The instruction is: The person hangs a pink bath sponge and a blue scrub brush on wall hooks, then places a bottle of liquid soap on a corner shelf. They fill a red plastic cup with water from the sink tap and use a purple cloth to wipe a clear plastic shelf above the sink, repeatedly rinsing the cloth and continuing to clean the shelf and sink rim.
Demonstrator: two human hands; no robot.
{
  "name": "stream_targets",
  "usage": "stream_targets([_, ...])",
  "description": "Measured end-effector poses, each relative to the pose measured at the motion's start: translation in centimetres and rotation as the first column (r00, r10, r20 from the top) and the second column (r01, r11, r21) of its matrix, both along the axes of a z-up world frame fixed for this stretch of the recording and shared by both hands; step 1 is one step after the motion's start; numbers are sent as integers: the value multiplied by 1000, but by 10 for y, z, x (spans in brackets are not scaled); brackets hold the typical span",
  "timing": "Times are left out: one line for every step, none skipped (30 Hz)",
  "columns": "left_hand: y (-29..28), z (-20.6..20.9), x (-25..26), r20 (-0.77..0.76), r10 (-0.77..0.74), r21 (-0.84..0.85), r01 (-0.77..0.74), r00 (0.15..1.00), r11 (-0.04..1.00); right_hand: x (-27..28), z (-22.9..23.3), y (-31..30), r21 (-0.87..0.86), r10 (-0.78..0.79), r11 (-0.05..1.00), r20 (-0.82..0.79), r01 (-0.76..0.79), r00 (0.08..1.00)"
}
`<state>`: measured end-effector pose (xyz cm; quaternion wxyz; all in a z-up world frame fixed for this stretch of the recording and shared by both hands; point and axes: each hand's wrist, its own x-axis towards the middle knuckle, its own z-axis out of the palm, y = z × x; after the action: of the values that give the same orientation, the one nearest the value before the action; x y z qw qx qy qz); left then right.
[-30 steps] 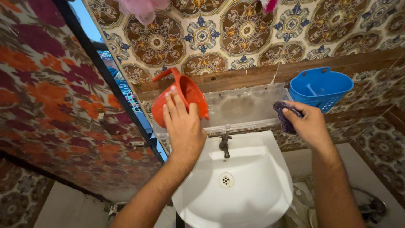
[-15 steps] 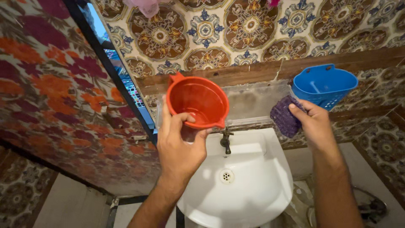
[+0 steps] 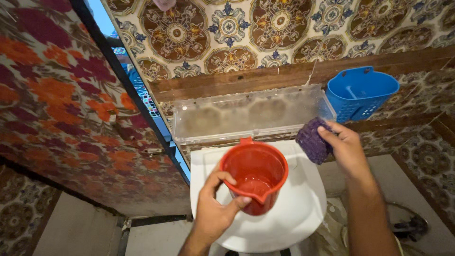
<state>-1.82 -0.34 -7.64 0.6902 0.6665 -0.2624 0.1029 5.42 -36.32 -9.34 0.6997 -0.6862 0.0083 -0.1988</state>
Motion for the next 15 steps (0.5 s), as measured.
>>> stream_targets([-2, -10, 0, -20, -29, -18, 28, 999, 999, -2, -5, 1, 8, 4, 1000, -31, -4, 1000])
stream_targets([-4, -20, 1, -39, -58, -36, 56, 998, 998, -3, -10, 3, 19, 30, 999, -36, -29, 999])
stream_targets([-6, -28, 3, -62, -85, -56, 82, 994, 995, -4, -15, 3, 30, 57, 998, -43, -56, 997])
stream_targets([-7, -36, 5, -65, -77, -45, 74, 995, 996, -4, -20, 4, 41, 84, 996, -51, -82, 995])
stream_targets([-8, -45, 8, -66, -68, -35, 66, 995, 997, -5, -24, 5, 38, 98, 995, -49, -97, 994])
stream_targets([-10, -53, 10, -67, -60, -25, 58, 996, 998, -5, -28, 5, 35, 113, 993, -47, -111, 993])
stream_targets([-12, -60, 13, -65, -25, -3, 25, 998, 1000, -6, -31, 5, 33, 129, 991, -47, -127, 991])
stream_targets([-15, -67, 16, -63, 10, 20, -9, 998, 1000, -7, -35, 7, 39, 127, 991, -61, -125, 990])
stream_targets([-17, -75, 20, -56, 44, 43, -42, 997, 998, -8, -38, 8, 45, 126, 991, -71, -123, 990])
stream_targets([-17, -83, 24, -64, 53, 51, -50, 997, 997, -9, -41, 9, 51, 124, 991, -82, -120, 989])
stream_targets([-17, -89, 28, -74, 59, 61, -55, 995, 997, -10, -42, 11, 64, 125, 991, -86, -120, 988])
stream_targets([-18, -95, 31, -83, 66, 71, -60, 994, 996, -11, -44, 14, 77, 126, 990, -90, -119, 988])
stream_targets([-20, -103, 35, -59, 87, 92, -81, 994, 992, -12, -48, 16, 91, 126, 989, -93, -118, 988])
stream_targets([-21, -111, 38, -34, 107, 113, -103, 994, 988, -14, -52, 18, 109, 124, 988, -105, -113, 987])
stream_targets([-23, -117, 41, -11, 127, 133, -125, 992, 983, -15, -55, 21, 127, 123, 986, -119, -108, 985])
